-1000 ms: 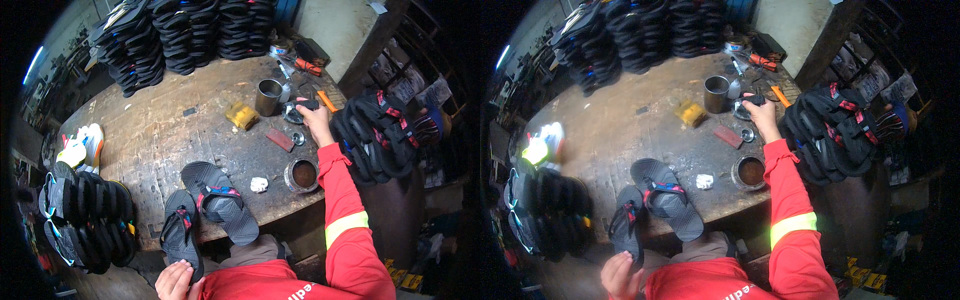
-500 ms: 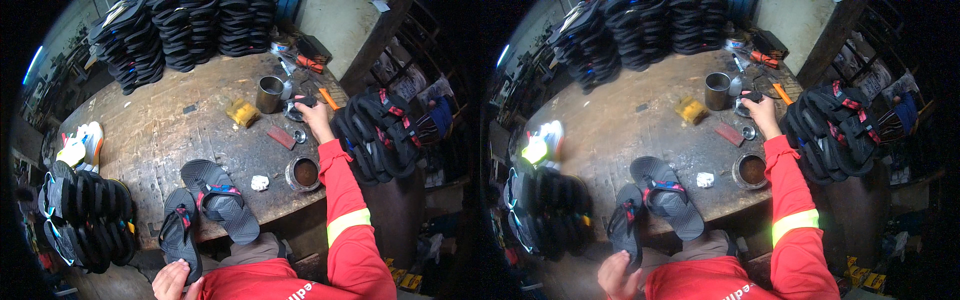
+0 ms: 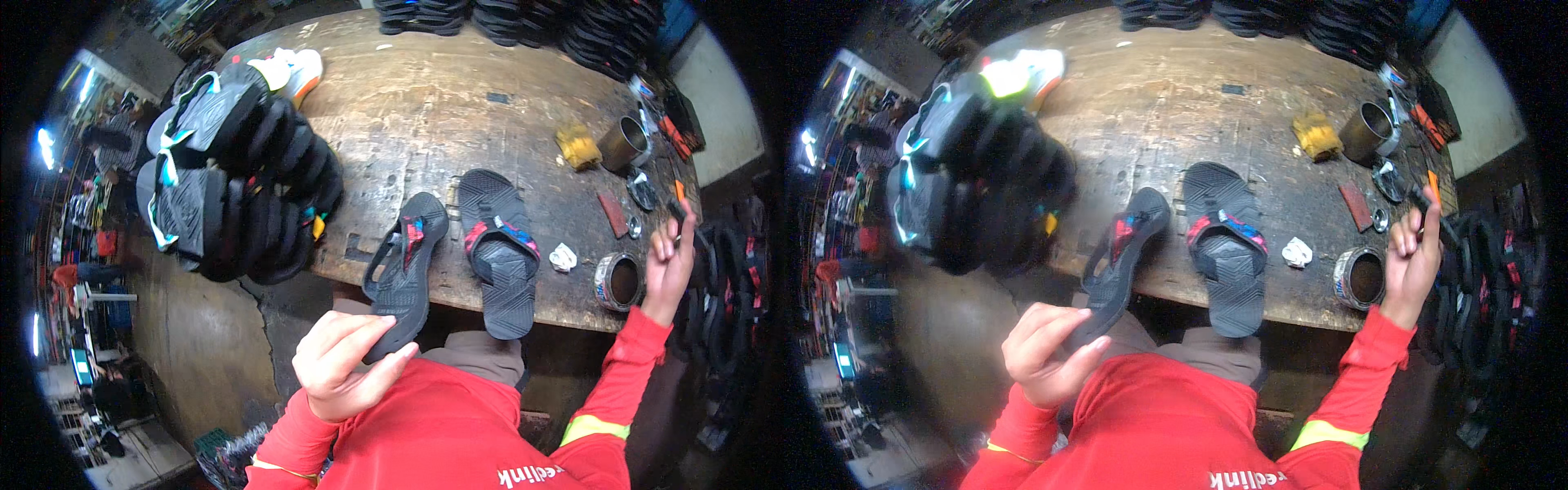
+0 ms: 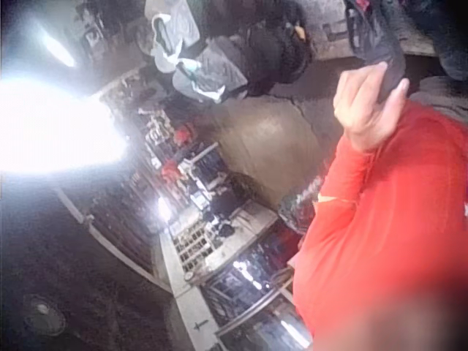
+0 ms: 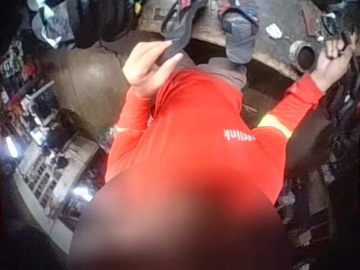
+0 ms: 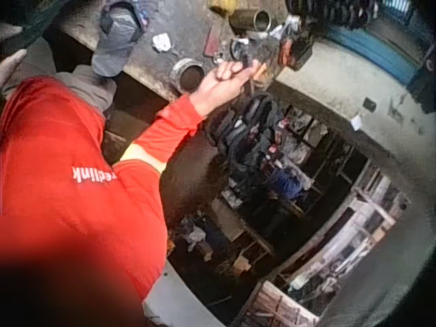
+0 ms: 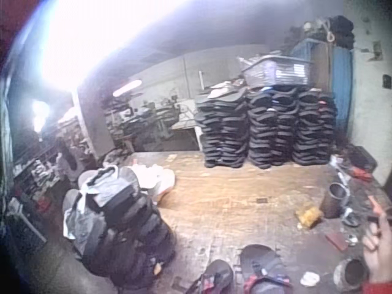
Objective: The person repairs flip-flops by removing loose strap pieces, applying adhesive to the soles with a sponge, and pressing the straps back into place. They repeat this process on multiple pairs, handling each flip-flop individually and stacking completed pairs on the table.
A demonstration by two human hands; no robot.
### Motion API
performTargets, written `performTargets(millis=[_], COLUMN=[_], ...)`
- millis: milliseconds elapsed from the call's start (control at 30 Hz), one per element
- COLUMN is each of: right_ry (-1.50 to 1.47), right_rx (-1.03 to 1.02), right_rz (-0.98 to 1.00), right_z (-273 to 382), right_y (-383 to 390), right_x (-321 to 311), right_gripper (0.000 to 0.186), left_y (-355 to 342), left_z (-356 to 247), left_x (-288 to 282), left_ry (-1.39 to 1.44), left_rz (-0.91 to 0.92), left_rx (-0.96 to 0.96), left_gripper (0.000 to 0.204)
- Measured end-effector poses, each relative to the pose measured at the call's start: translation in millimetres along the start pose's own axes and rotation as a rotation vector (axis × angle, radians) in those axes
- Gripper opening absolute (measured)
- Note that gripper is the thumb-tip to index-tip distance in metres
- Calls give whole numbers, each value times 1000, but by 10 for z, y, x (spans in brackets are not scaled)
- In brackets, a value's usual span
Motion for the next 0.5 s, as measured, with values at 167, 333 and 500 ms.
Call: performTargets(millis=[167,333,500], right_ry=[-277,-280,-167], right_rx=[152,334,446], right_rz=[129,154,422], right_z=[-502,-1065,-1332], right_y=[724,1639,2355], right_x=[401,1031,1759], right_gripper=[33,34,27], left_y=[107,295,415], left_z=[3,17,43], left_x=[-105,-86,-59], left_ry=[55,107,109], left_rz=[24,59,93], left_rx=[-86,-131,-163], left_gripper=[36,36,35])
Point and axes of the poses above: each hand's wrist, its own y-axis away from the middle knuckle, its own x-axis out of the palm, z = x × y, the point moved 9 cm from there along -y, towards the middle knuckle, and after that the axes turned 12 degrees about -y, right-handed, at the moved point
